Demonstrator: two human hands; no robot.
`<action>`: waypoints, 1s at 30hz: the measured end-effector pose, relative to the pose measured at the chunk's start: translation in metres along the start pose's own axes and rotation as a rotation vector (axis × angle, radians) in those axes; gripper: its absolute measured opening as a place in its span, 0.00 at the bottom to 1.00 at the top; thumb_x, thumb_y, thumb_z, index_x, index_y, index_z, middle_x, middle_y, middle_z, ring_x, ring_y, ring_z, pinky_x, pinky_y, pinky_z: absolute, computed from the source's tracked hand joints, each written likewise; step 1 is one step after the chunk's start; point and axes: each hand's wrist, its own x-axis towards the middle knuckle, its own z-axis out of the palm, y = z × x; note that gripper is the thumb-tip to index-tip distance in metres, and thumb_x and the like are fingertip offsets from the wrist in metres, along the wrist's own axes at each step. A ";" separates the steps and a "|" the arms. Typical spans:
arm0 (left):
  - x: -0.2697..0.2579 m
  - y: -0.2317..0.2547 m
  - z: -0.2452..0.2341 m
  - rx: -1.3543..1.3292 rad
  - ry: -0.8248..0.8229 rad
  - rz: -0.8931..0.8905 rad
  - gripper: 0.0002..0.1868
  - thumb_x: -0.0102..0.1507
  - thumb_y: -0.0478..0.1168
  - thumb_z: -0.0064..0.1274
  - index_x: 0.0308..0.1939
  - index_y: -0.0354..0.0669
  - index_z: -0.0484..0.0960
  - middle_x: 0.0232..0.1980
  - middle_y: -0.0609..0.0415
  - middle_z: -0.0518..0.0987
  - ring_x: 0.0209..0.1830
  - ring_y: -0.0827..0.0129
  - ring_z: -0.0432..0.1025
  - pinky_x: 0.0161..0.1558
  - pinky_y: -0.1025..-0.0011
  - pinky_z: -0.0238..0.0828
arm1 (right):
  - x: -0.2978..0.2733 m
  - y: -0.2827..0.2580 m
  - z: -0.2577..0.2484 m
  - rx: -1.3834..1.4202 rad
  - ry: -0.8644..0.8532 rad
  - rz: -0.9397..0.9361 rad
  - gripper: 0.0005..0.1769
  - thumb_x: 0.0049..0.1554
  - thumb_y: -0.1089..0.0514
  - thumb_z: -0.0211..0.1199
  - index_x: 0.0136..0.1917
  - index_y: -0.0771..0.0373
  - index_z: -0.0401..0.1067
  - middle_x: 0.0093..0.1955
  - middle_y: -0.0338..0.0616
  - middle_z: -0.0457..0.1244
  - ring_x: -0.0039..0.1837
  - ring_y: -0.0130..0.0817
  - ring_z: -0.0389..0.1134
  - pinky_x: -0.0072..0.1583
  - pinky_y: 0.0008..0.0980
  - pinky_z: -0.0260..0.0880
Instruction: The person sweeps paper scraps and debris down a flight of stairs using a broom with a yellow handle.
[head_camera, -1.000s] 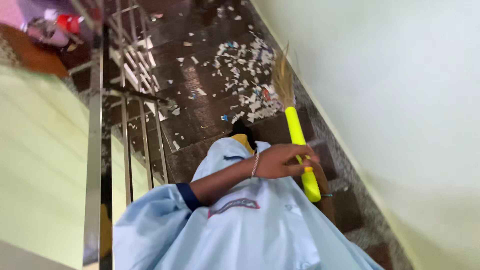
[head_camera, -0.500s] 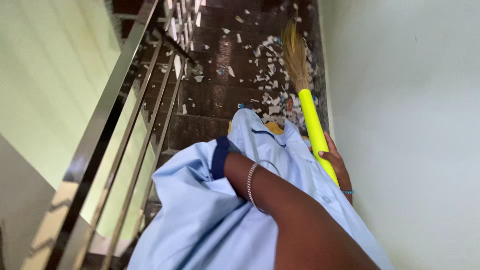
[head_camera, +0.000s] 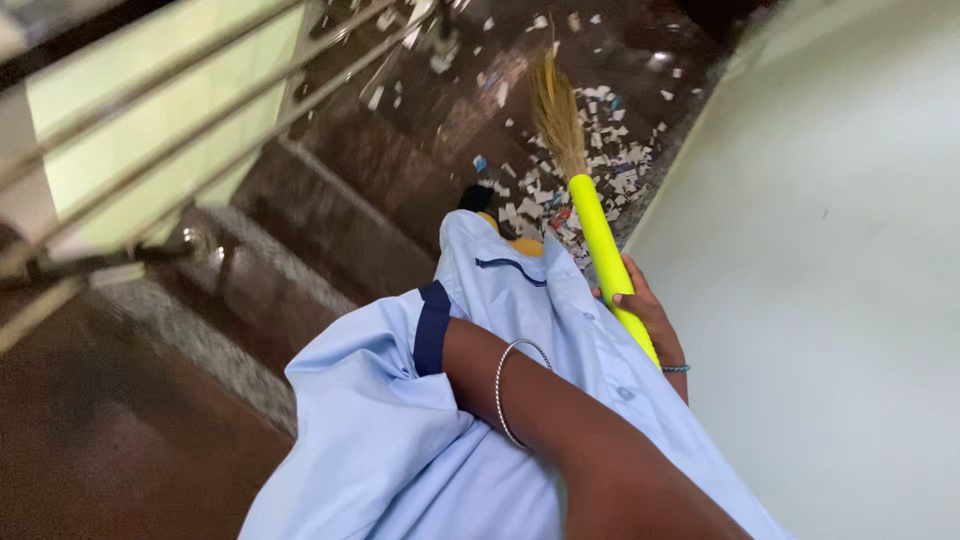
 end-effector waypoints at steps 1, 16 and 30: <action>-0.006 -0.013 0.011 0.006 0.043 0.004 0.10 0.73 0.41 0.53 0.55 0.40 0.75 0.44 0.55 0.76 0.47 0.70 0.74 0.54 0.70 0.72 | -0.004 -0.009 0.007 -0.025 -0.005 0.044 0.55 0.50 0.58 0.62 0.85 0.57 0.40 0.58 0.58 0.65 0.59 0.41 0.68 0.63 0.36 0.68; -0.013 -0.114 0.116 0.033 0.432 0.101 0.10 0.74 0.42 0.53 0.47 0.36 0.76 0.38 0.54 0.74 0.41 0.70 0.72 0.48 0.71 0.71 | -0.007 -0.045 0.053 -0.779 -0.558 0.192 0.51 0.53 0.55 0.60 0.86 0.63 0.45 0.80 0.41 0.54 0.78 0.33 0.54 0.74 0.30 0.52; -0.163 -0.361 0.058 0.103 1.060 -0.924 0.40 0.68 0.71 0.35 0.47 0.37 0.84 0.38 0.44 0.86 0.34 0.60 0.81 0.41 0.60 0.79 | 0.124 0.106 -0.004 -0.027 -0.373 0.579 0.32 0.61 0.56 0.56 0.73 0.71 0.55 0.52 0.56 0.65 0.42 0.32 0.64 0.46 0.31 0.71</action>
